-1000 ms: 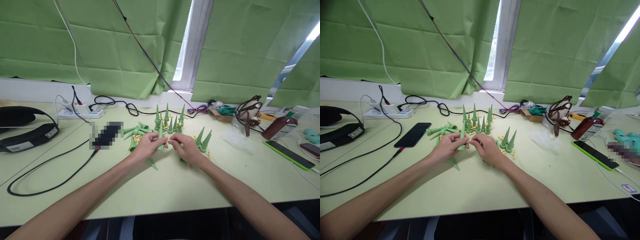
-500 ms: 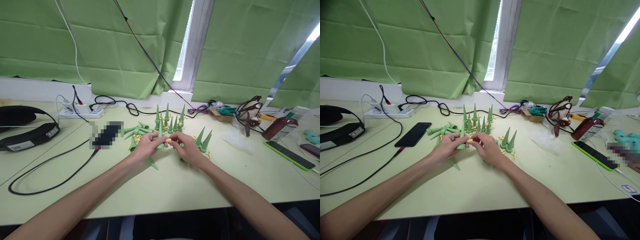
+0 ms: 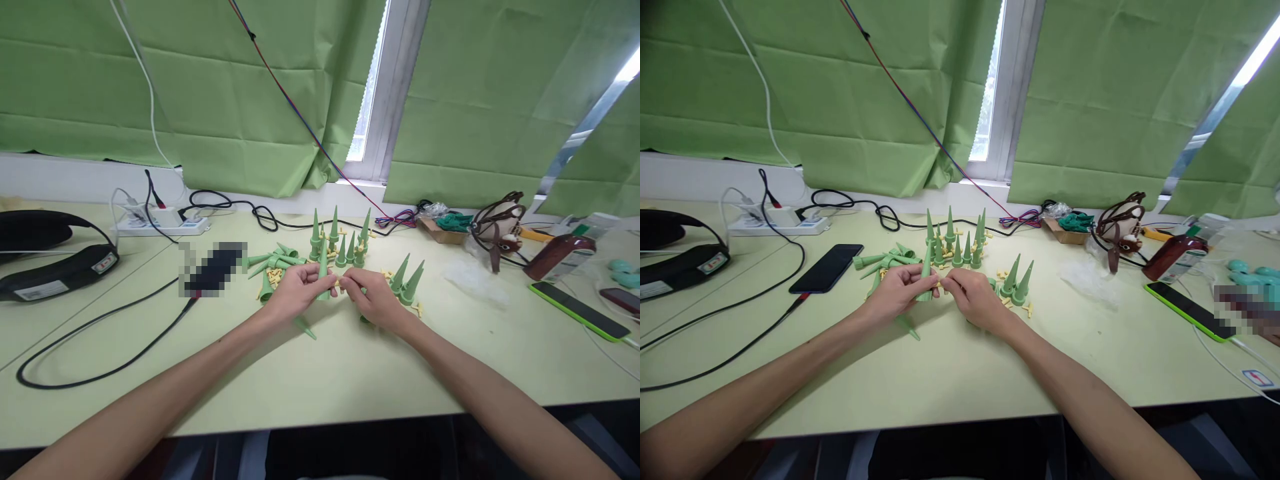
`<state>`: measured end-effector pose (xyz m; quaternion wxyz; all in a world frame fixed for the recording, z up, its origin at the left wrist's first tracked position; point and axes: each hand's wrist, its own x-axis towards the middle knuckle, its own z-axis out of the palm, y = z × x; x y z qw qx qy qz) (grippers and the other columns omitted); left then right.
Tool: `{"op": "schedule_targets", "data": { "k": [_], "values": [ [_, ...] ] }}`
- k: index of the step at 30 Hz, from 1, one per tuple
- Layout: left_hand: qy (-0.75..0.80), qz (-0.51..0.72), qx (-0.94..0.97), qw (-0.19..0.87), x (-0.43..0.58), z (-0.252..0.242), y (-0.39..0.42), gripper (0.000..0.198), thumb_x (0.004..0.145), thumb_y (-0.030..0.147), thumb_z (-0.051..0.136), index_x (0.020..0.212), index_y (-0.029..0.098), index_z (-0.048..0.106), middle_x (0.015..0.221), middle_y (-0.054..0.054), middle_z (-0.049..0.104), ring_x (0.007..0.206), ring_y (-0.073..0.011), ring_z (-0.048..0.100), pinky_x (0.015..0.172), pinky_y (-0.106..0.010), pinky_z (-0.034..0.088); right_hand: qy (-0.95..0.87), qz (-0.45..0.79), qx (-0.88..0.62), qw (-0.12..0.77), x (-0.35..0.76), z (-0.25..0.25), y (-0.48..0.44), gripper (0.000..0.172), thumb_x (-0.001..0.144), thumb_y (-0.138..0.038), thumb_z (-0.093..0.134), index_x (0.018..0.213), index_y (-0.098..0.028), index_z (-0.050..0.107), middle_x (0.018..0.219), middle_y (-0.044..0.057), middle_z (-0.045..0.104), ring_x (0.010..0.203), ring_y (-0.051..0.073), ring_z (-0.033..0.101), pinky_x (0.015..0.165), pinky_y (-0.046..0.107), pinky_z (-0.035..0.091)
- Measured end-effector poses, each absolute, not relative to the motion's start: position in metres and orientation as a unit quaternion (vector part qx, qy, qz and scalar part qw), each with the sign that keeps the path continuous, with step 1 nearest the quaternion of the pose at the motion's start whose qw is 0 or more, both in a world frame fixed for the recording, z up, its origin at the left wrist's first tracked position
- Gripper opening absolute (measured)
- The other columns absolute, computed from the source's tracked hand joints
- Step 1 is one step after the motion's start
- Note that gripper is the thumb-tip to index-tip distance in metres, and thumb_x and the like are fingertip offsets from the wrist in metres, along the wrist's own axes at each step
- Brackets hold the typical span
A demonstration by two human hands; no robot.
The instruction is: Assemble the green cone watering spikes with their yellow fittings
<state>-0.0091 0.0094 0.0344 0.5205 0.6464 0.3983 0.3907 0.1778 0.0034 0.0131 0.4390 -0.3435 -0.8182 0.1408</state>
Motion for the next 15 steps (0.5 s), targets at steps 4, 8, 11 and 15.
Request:
{"op": "schedule_targets", "data": {
  "k": [4, 8, 11, 15],
  "values": [
    [0.392, 0.391, 0.656, 0.513, -0.0091, 0.0343, 0.0096, 0.031, 0.081, 0.045, 0.07, 0.083, 0.014, 0.069, 0.071, -0.001, 0.069, 0.042, -0.003, 0.033, 0.039, -0.021, 0.019, -0.822, 0.142, -0.344, 0.432, 0.1784, 0.0119, 0.0046, 0.037, 0.102, -0.032, 0.038, 0.069, -0.019, 0.051, 0.061, -0.001, 0.051, 0.056, 0.011, 0.045, 0.06, 0.024, 0.036],
    [0.392, 0.388, 0.655, 0.516, -0.0091, 0.034, 0.0088, 0.03, 0.083, 0.043, 0.068, 0.084, 0.013, 0.068, 0.07, -0.001, 0.068, 0.041, -0.0026, 0.03, 0.037, -0.021, 0.016, -0.821, 0.163, -0.354, 0.417, 0.1792, 0.0102, 0.0058, 0.041, 0.103, -0.034, 0.036, 0.067, -0.019, 0.051, 0.058, -0.002, 0.048, 0.054, 0.011, 0.044, 0.059, 0.024, 0.035],
    [0.391, 0.381, 0.651, 0.527, -0.0087, 0.0343, 0.008, 0.031, 0.081, 0.044, 0.069, 0.086, 0.013, 0.068, 0.071, -0.002, 0.068, 0.039, -0.0018, 0.027, 0.036, -0.021, 0.015, -0.821, 0.171, -0.354, 0.413, 0.1791, 0.0091, 0.0064, 0.043, 0.103, -0.035, 0.035, 0.067, -0.018, 0.052, 0.058, -0.002, 0.049, 0.054, 0.01, 0.045, 0.059, 0.024, 0.035],
    [0.391, 0.387, 0.641, 0.535, -0.0081, 0.0353, 0.0083, 0.033, 0.078, 0.046, 0.072, 0.085, 0.013, 0.069, 0.071, -0.001, 0.067, 0.039, -0.0009, 0.024, 0.035, -0.02, 0.014, -0.813, 0.168, -0.353, 0.432, 0.1775, 0.0113, 0.0039, 0.04, 0.102, -0.034, 0.038, 0.068, -0.018, 0.052, 0.06, -0.002, 0.051, 0.055, 0.011, 0.045, 0.059, 0.025, 0.036]
  ]
}}
